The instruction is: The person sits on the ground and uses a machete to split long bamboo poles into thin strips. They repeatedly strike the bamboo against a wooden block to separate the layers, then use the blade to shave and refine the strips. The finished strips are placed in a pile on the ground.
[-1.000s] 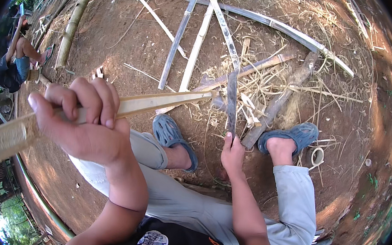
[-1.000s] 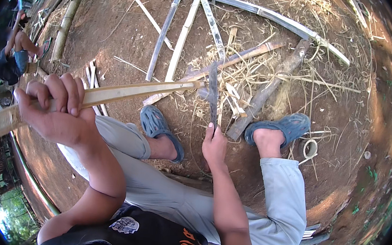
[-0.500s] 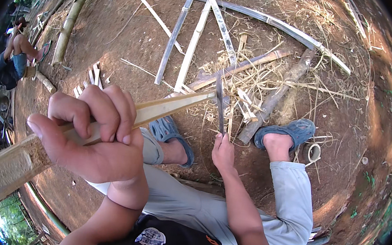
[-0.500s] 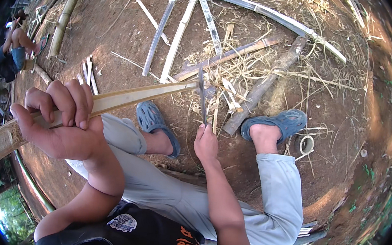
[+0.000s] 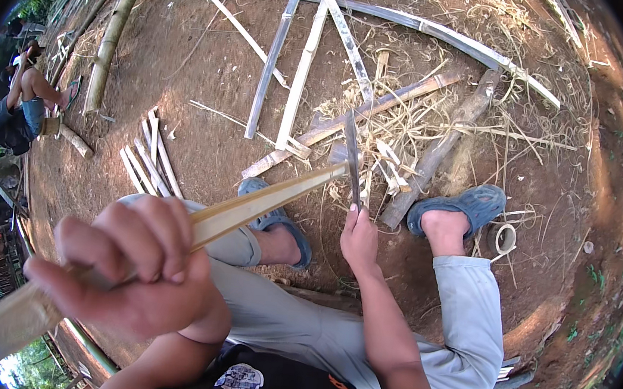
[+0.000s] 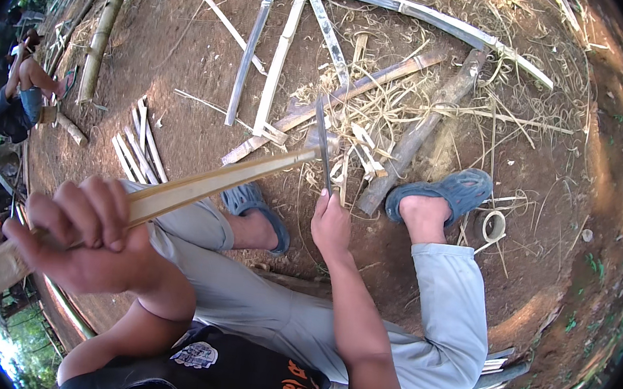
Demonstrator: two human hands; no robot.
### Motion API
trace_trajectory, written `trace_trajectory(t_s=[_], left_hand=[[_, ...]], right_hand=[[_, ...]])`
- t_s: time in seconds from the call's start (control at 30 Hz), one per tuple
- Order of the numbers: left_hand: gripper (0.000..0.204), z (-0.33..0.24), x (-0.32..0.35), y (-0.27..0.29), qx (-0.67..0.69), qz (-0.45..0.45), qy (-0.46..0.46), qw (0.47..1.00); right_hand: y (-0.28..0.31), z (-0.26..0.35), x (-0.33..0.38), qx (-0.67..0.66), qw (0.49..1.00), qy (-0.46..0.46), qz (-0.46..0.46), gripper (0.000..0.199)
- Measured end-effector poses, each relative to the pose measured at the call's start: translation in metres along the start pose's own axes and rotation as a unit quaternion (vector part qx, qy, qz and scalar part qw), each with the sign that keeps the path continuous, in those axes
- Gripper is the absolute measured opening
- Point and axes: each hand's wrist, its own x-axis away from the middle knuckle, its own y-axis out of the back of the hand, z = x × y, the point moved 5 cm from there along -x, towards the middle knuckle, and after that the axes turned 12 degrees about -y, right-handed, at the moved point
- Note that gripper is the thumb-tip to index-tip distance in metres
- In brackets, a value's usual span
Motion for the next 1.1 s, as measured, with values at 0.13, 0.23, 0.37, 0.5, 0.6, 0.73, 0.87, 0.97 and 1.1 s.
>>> trace_trajectory(t_s=[0.13, 0.23, 0.37, 0.5, 0.6, 0.73, 0.87, 0.97, 1.1], left_hand=[[0.051, -0.003, -0.005, 0.000, 0.011, 0.015, 0.005, 1.000], [0.051, 0.012, 0.002, -0.007, 0.001, -0.010, 0.018, 1.000], [0.052, 0.010, 0.008, -0.009, 0.013, -0.002, 0.013, 1.000], [0.051, 0.011, 0.013, -0.010, 0.021, 0.023, 0.009, 0.999], [0.050, 0.003, 0.020, -0.010, -0.002, 0.021, -0.011, 1.000], [0.050, 0.000, 0.023, -0.009, 0.006, 0.010, -0.006, 1.000], [0.051, 0.005, 0.022, -0.003, -0.017, -0.018, -0.006, 1.000], [0.050, 0.005, 0.019, 0.002, 0.010, -0.013, 0.006, 1.000], [0.050, 0.011, 0.012, 0.008, 0.007, -0.024, 0.011, 1.000]], right_hand=[[0.011, 0.013, -0.002, -0.026, 1.000, -0.007, 0.004, 0.037], [0.008, 0.003, -0.005, 0.004, 1.000, -0.019, -0.007, 0.037], [0.004, 0.006, -0.001, -0.019, 1.000, 0.006, -0.005, 0.037], [0.029, 0.038, 0.015, -0.100, 0.992, 0.069, -0.017, 0.036], [0.012, 0.021, 0.006, -0.081, 0.996, 0.030, -0.018, 0.034], [-0.002, 0.013, -0.009, -0.026, 0.999, 0.032, 0.030, 0.030], [0.022, 0.036, 0.010, -0.114, 0.990, 0.079, -0.023, 0.032], [-0.004, 0.005, -0.002, -0.052, 0.998, 0.029, -0.032, 0.029], [0.009, 0.024, -0.016, -0.043, 0.997, 0.055, -0.039, 0.026]])
